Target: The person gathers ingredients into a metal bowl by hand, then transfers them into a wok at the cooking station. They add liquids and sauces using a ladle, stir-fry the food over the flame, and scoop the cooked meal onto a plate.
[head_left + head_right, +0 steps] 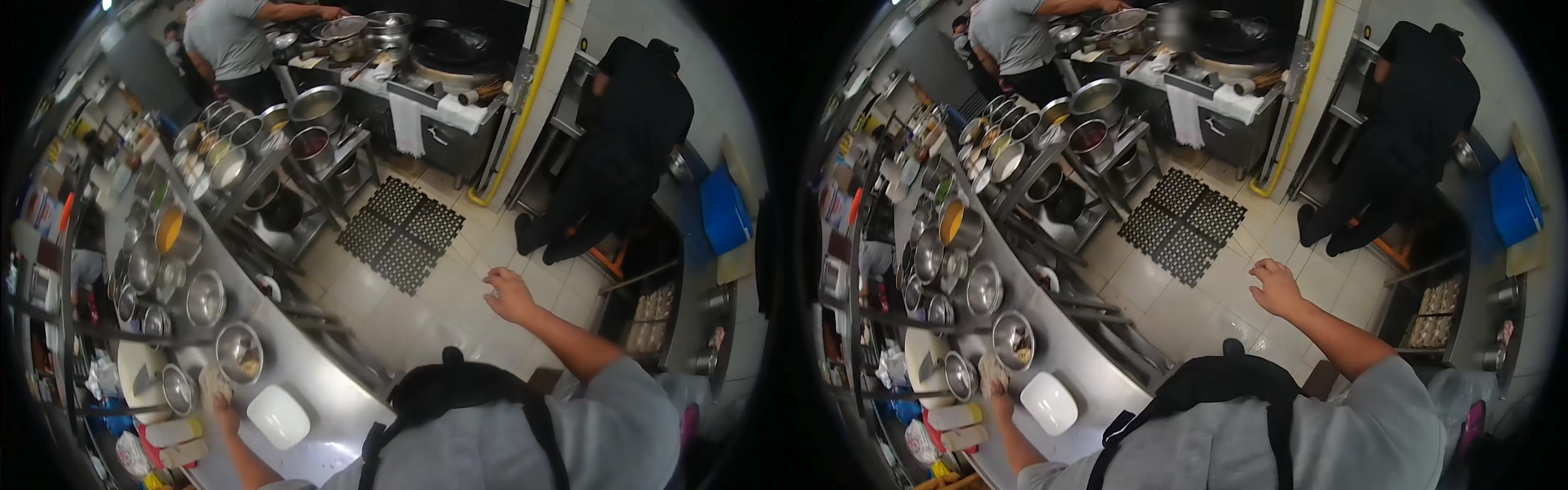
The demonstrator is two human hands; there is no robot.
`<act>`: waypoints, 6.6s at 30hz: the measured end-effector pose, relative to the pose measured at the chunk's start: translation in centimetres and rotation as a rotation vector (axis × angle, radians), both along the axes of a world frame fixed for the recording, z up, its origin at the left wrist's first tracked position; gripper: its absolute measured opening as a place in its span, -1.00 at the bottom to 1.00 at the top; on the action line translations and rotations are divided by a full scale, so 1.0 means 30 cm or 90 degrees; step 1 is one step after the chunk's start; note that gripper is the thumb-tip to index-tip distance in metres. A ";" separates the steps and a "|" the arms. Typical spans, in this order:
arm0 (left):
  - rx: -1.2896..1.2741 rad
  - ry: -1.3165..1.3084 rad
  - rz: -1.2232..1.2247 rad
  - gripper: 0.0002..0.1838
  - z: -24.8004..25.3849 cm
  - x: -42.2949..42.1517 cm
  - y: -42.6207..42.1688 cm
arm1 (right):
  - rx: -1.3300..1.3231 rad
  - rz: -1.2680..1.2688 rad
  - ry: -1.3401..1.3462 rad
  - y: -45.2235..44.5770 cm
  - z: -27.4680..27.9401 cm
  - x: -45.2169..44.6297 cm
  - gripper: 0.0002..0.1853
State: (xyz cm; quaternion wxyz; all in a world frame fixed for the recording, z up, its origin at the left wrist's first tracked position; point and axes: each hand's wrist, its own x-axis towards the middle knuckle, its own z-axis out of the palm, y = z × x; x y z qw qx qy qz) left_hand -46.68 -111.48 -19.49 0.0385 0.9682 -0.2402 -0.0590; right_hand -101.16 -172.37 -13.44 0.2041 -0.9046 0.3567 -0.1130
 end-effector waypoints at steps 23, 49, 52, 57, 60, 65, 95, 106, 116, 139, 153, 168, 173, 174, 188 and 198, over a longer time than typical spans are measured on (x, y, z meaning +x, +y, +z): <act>-0.370 0.827 -0.223 -0.79 0.780 0.111 -2.277 | 0.306 -0.034 0.182 -1.399 -0.283 0.996 -0.30; -0.321 0.868 0.043 -0.64 0.666 0.524 -3.140 | 1.221 -0.336 -0.524 -2.266 -0.502 2.414 -0.67; -0.337 0.917 0.020 -0.65 0.639 0.666 -3.075 | 1.286 -0.294 -0.724 -2.331 -0.301 2.496 -0.81; -0.459 0.903 -0.058 -0.63 0.641 0.886 -3.051 | 1.039 -0.379 -0.765 -2.523 -0.124 2.530 -0.81; -0.478 0.922 -0.035 -0.62 0.613 0.975 -3.034 | 0.864 -0.557 -0.744 -2.424 0.057 2.477 -0.75; -0.462 0.966 -0.095 -0.60 0.640 1.081 -3.045 | 0.734 -0.439 -0.637 -2.034 0.101 2.111 -0.82; -0.758 0.807 0.000 -0.63 0.523 1.017 -2.705 | 0.456 0.155 0.201 -1.807 -0.197 3.108 -0.73; -0.688 0.835 -0.026 -0.59 0.582 0.880 -2.856 | 0.269 0.279 0.302 -1.860 -0.296 3.138 -0.83; -0.613 0.885 0.035 -0.60 0.472 0.811 -2.889 | 1.204 -0.076 -0.034 -1.930 0.069 2.924 -0.87; -0.023 0.339 -0.925 -0.24 -0.644 -0.310 -3.846 | 0.595 -0.463 -0.349 -2.336 0.589 1.062 -0.58; 0.101 0.585 -0.532 -0.44 -0.458 -0.001 -3.593 | 0.432 -0.422 -0.333 -2.516 0.271 0.903 -0.59; 0.157 0.555 -0.417 -0.44 -0.661 0.497 -2.379 | 1.147 0.042 -0.255 -1.816 0.475 1.841 -0.44; -0.271 0.651 0.349 -0.44 -0.564 0.528 -2.237 | 0.669 -0.013 -0.084 -1.820 0.248 2.212 -0.63; -0.289 0.620 0.386 -0.46 -0.549 0.527 -2.190 | 0.658 -0.024 -0.075 -1.850 0.194 2.235 -0.63; -0.283 0.711 0.557 -0.83 -0.526 0.332 -1.943 | 0.703 -0.182 -0.039 -1.854 0.016 2.211 -0.85; -0.397 0.695 0.580 -0.79 -0.465 0.388 -2.009 | 1.243 -0.180 -0.171 -1.877 -0.106 2.271 -0.92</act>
